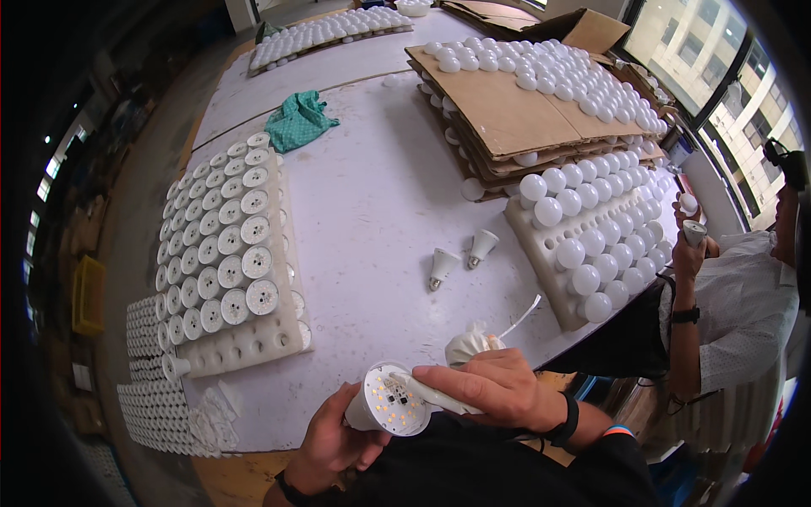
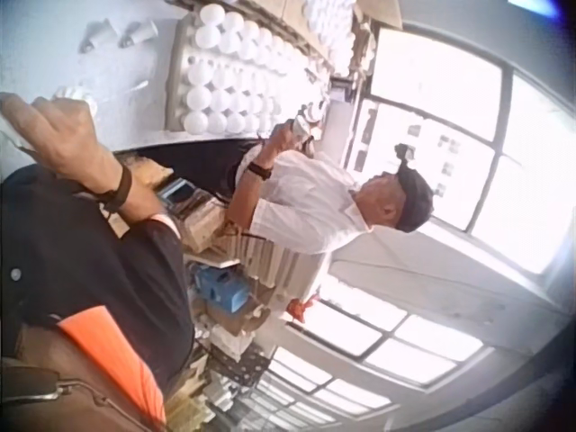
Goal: Assembling the components of LED light bulbs, including applying adhesive to the base and attaching the plastic diffuser.
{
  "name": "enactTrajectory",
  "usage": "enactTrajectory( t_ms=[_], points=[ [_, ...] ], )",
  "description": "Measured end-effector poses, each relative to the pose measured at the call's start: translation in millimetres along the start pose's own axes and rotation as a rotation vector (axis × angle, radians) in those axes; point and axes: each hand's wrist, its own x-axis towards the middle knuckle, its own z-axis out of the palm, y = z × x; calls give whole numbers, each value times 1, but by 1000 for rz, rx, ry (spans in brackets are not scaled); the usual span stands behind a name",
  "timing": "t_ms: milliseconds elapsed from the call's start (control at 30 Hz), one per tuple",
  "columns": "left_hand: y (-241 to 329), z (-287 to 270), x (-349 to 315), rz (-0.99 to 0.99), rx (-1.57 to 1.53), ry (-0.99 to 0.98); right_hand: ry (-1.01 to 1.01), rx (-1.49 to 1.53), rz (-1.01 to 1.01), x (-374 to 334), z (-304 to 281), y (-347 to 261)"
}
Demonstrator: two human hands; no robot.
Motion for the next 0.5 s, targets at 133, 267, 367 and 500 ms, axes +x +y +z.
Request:
enactTrajectory(
  t_ms=[133, 267, 367, 500],
  points=[
    [0, 4, 2, -20, 44, -20, -6, -38, -14, -1, -1, 1],
    [0, 4, 2, -38, 70, 25, -32, -50, -23, 0, -2, 2],
    [0, 4, 2, -58, 53, 55, -36, -53, -44, 0, -1, 3],
    [0, 4, 1, -53, 63, 77, -44, -53, -53, 3, 0, 2]
  ],
)
